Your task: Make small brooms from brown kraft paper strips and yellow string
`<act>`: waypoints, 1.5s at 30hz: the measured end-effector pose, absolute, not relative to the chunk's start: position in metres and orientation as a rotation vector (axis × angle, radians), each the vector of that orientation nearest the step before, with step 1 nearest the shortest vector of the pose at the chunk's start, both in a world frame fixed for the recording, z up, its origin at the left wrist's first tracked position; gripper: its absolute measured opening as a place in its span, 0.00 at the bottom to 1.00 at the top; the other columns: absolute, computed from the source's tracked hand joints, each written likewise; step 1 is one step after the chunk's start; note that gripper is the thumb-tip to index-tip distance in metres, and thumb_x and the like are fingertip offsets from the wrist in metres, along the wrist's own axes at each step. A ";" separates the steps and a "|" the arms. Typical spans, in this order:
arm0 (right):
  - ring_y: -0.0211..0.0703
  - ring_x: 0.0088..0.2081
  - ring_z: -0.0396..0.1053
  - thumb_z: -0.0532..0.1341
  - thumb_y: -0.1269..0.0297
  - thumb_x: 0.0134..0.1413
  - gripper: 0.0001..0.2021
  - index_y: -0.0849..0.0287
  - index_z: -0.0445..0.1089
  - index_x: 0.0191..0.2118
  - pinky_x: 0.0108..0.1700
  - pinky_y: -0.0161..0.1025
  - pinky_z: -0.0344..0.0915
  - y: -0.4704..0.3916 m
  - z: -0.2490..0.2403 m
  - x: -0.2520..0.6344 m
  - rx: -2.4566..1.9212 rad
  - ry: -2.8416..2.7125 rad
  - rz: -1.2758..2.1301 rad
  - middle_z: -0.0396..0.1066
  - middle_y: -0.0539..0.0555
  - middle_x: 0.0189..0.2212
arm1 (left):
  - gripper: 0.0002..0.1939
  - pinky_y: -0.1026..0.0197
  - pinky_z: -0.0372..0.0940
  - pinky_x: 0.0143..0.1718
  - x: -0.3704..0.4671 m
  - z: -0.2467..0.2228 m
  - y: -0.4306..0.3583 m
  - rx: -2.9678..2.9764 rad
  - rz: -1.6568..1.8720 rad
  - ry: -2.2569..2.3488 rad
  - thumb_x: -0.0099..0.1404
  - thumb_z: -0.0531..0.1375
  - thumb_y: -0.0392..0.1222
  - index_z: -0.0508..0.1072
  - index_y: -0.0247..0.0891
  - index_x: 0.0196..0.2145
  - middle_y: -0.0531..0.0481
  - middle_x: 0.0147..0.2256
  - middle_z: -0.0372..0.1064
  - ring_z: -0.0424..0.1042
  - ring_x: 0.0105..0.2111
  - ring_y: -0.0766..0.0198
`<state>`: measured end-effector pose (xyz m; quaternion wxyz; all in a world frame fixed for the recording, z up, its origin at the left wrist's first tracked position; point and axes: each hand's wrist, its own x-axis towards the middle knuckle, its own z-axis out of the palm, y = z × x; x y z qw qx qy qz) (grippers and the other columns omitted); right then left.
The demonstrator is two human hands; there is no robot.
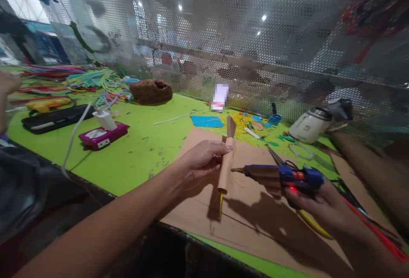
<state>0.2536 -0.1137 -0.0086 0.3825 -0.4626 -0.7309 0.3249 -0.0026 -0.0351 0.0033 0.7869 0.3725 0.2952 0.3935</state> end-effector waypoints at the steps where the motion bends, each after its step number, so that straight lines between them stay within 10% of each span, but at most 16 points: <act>1: 0.47 0.30 0.74 0.65 0.58 0.49 0.10 0.57 0.78 0.36 0.33 0.37 0.73 -0.112 -0.009 0.254 -1.176 -1.855 0.808 0.77 0.54 0.28 | 0.07 0.63 0.65 0.35 -0.003 0.003 -0.035 0.812 0.839 0.634 0.52 0.63 0.30 0.72 0.25 0.32 0.43 0.29 0.70 0.69 0.28 0.65; 28: 0.58 0.46 0.73 0.69 0.62 0.43 0.20 0.49 0.74 0.47 0.43 0.43 0.73 -0.130 -0.023 0.268 -1.158 -1.703 1.049 0.75 0.55 0.47 | 0.08 0.60 0.68 0.37 -0.002 0.005 -0.033 0.624 0.860 0.668 0.59 0.55 0.28 0.72 0.23 0.35 0.40 0.29 0.71 0.71 0.30 0.61; 45: 0.41 0.19 0.67 0.67 0.59 0.45 0.07 0.57 0.77 0.27 0.28 0.37 0.70 -0.112 -0.006 0.254 -1.192 -1.854 0.837 0.70 0.50 0.17 | 0.12 0.60 0.61 0.35 -0.002 0.006 -0.043 1.054 0.894 0.696 0.52 0.65 0.41 0.70 0.31 0.31 0.48 0.31 0.67 0.66 0.29 0.66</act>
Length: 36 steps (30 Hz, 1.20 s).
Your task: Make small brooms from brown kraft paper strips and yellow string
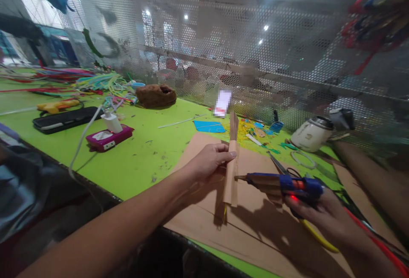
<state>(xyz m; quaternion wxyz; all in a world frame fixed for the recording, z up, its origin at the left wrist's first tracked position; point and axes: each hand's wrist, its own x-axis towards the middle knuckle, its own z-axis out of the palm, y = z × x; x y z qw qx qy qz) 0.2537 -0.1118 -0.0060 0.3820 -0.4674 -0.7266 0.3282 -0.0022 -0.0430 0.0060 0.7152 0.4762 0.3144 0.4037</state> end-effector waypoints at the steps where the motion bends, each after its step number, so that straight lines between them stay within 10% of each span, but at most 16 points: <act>1: 0.41 0.19 0.67 0.66 0.59 0.46 0.07 0.57 0.76 0.27 0.29 0.37 0.70 -0.112 -0.005 0.253 -1.202 -1.850 0.818 0.70 0.50 0.17 | 0.11 0.61 0.60 0.35 -0.002 0.006 -0.043 1.055 0.884 0.695 0.53 0.65 0.41 0.71 0.31 0.32 0.48 0.31 0.67 0.66 0.29 0.67; 36: 0.42 0.28 0.67 0.61 0.53 0.53 0.15 0.59 0.71 0.26 0.29 0.34 0.62 -0.104 -0.008 0.256 -1.348 -1.648 0.629 0.70 0.53 0.24 | 0.12 0.63 0.61 0.32 -0.001 0.004 -0.049 1.089 0.776 0.538 0.53 0.66 0.42 0.73 0.33 0.34 0.47 0.33 0.69 0.67 0.30 0.66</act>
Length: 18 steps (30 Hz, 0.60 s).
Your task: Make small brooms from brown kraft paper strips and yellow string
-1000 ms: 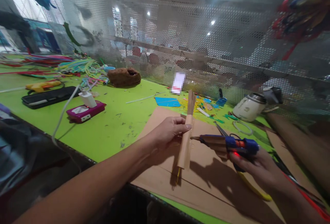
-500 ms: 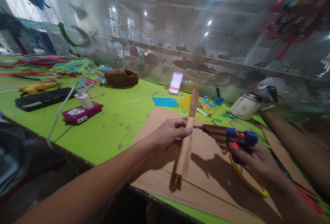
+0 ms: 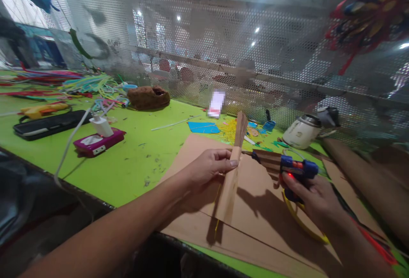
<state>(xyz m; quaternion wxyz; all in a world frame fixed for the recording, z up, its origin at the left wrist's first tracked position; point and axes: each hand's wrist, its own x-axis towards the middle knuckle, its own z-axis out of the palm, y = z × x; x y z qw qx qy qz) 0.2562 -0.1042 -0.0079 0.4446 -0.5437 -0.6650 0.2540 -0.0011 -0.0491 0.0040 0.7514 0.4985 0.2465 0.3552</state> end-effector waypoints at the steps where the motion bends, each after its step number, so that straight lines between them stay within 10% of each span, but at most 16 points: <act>1: 0.42 0.28 0.67 0.61 0.53 0.53 0.15 0.59 0.72 0.26 0.29 0.34 0.63 -0.104 -0.009 0.257 -1.346 -1.643 0.641 0.70 0.53 0.25 | 0.13 0.62 0.61 0.33 -0.001 0.004 -0.049 1.077 0.773 0.534 0.53 0.66 0.42 0.73 0.33 0.35 0.47 0.33 0.70 0.68 0.31 0.65; 18: 0.47 0.28 0.72 0.67 0.56 0.45 0.11 0.55 0.74 0.34 0.31 0.39 0.72 -0.110 -0.017 0.251 -1.221 -1.526 0.826 0.75 0.55 0.26 | 0.14 0.63 0.64 0.36 -0.006 0.011 -0.048 0.873 0.797 0.452 0.56 0.64 0.36 0.74 0.30 0.41 0.43 0.33 0.72 0.70 0.31 0.65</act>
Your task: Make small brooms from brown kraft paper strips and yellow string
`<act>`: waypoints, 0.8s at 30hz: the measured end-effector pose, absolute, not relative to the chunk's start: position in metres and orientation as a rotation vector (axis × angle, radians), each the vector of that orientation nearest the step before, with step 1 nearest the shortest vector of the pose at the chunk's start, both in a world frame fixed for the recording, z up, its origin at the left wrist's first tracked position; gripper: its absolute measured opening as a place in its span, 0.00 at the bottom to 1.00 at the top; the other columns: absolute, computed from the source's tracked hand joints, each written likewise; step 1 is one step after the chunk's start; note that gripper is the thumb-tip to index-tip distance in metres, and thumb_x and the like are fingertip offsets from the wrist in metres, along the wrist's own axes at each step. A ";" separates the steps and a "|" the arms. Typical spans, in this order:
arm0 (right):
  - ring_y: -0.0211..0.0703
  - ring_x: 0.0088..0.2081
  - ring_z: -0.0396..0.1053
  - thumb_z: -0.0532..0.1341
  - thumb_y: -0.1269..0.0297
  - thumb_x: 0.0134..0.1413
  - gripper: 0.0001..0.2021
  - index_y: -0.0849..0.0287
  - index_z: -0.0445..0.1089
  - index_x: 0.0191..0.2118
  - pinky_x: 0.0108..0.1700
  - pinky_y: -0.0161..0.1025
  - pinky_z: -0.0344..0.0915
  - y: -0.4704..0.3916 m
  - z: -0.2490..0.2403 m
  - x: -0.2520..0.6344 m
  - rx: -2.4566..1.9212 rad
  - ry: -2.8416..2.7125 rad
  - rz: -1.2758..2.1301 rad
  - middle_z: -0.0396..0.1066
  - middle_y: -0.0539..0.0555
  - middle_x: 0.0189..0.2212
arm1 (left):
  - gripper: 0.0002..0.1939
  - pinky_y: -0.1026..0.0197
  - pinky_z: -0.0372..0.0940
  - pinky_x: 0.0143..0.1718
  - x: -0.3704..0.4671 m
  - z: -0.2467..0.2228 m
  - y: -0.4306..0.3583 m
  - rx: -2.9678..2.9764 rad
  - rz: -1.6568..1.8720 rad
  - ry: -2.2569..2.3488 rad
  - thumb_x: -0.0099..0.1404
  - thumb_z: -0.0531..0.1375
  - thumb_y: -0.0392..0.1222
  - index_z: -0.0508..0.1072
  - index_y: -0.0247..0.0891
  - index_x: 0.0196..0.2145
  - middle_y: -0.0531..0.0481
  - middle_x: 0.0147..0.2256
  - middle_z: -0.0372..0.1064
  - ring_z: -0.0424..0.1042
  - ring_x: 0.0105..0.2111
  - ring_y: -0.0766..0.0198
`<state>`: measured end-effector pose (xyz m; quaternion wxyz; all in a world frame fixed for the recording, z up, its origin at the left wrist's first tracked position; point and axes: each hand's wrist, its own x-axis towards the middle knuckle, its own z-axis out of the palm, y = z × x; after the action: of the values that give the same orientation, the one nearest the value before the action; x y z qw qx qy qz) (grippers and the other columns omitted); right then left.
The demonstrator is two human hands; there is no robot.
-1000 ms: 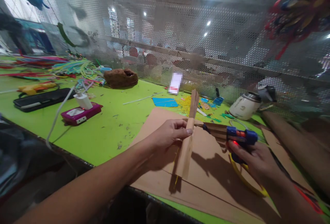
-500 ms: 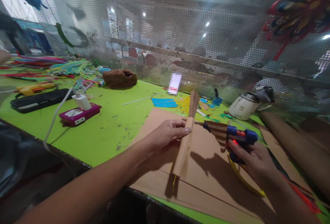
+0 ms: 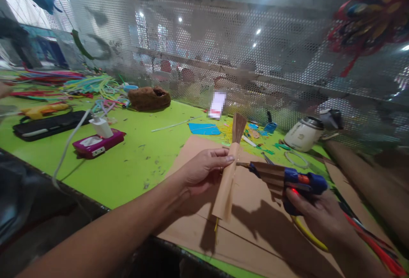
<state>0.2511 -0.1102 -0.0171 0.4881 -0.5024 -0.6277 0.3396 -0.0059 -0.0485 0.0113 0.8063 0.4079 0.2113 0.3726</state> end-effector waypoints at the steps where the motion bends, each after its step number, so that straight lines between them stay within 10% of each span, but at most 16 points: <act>1: 0.47 0.28 0.72 0.67 0.56 0.46 0.10 0.55 0.74 0.35 0.31 0.39 0.72 -0.112 -0.017 0.249 -1.219 -1.509 0.844 0.75 0.55 0.27 | 0.13 0.64 0.64 0.36 -0.006 0.012 -0.049 0.869 0.805 0.450 0.56 0.64 0.35 0.74 0.30 0.40 0.43 0.32 0.72 0.70 0.30 0.66; 24: 0.47 0.28 0.72 0.63 0.55 0.49 0.12 0.60 0.76 0.27 0.29 0.38 0.71 -0.102 -0.011 0.255 -1.270 -1.664 0.570 0.73 0.54 0.24 | 0.16 0.61 0.63 0.37 -0.003 0.005 -0.047 0.951 0.770 0.487 0.53 0.67 0.41 0.74 0.32 0.38 0.45 0.33 0.72 0.70 0.32 0.64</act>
<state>0.2550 -0.1018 -0.0106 0.4669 -0.5177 -0.6782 0.2324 -0.0033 -0.0473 0.0049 0.7908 0.4417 0.2265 0.3580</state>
